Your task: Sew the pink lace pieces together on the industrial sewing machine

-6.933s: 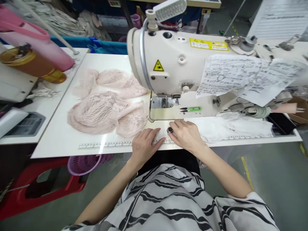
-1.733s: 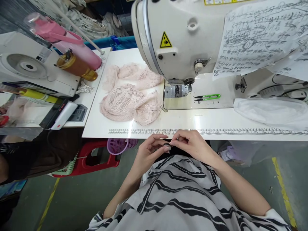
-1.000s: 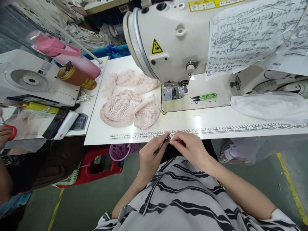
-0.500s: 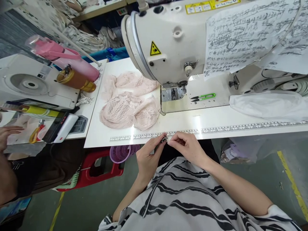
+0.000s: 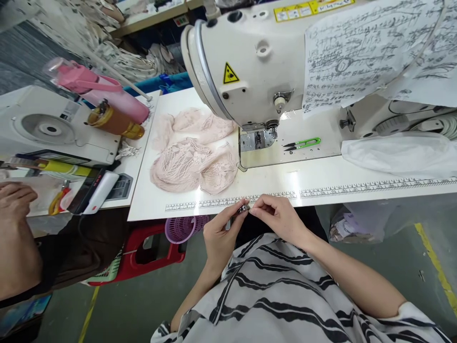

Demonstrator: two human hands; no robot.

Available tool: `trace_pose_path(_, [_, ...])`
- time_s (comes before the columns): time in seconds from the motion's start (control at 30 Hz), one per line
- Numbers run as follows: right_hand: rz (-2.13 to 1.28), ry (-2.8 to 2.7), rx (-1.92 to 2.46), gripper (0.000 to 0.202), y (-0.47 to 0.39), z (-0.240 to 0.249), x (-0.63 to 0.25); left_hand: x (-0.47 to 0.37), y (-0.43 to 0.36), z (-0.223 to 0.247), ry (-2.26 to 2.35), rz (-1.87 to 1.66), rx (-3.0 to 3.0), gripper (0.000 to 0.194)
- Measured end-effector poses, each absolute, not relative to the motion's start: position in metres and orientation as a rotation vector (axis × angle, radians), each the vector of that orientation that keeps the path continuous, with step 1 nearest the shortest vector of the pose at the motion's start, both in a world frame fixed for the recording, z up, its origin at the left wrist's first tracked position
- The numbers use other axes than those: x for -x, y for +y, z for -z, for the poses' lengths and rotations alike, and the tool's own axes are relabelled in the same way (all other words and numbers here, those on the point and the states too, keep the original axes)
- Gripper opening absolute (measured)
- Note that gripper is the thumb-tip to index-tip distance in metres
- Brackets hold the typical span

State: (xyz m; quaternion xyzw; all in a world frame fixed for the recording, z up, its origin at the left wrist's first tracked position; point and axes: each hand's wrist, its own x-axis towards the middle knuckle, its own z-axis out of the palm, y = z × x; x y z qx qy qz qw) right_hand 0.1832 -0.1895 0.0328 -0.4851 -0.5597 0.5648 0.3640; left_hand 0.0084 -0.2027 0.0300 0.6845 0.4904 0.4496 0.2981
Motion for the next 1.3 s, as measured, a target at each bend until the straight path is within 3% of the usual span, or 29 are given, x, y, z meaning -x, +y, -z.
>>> trace_pose_path(0.2, [-1.373,-1.468,1.273,0.023,-0.188,-0.038,-0.187,-0.009,-0.204,-0.033,1.344,-1.095,-1.512,0.028])
trace_pose_path(0.53, [-1.307,-1.542,1.283,0.023,-0.186,-0.042,-0.187,-0.011,-0.203,-0.036,1.28,-1.08,-1.176,0.027])
trace_pose_path(1.17, [-1.235,-1.579,1.303,0.023,-0.184,-0.046,-0.187,-0.01,-0.202,-0.039,1.192,-1.014,-1.125,0.02])
trace_pose_path(1.3, [-1.161,-1.585,1.322,0.026,-0.181,-0.044,-0.19,-0.009,-0.204,-0.04,1.079,-0.945,-1.093,0.027])
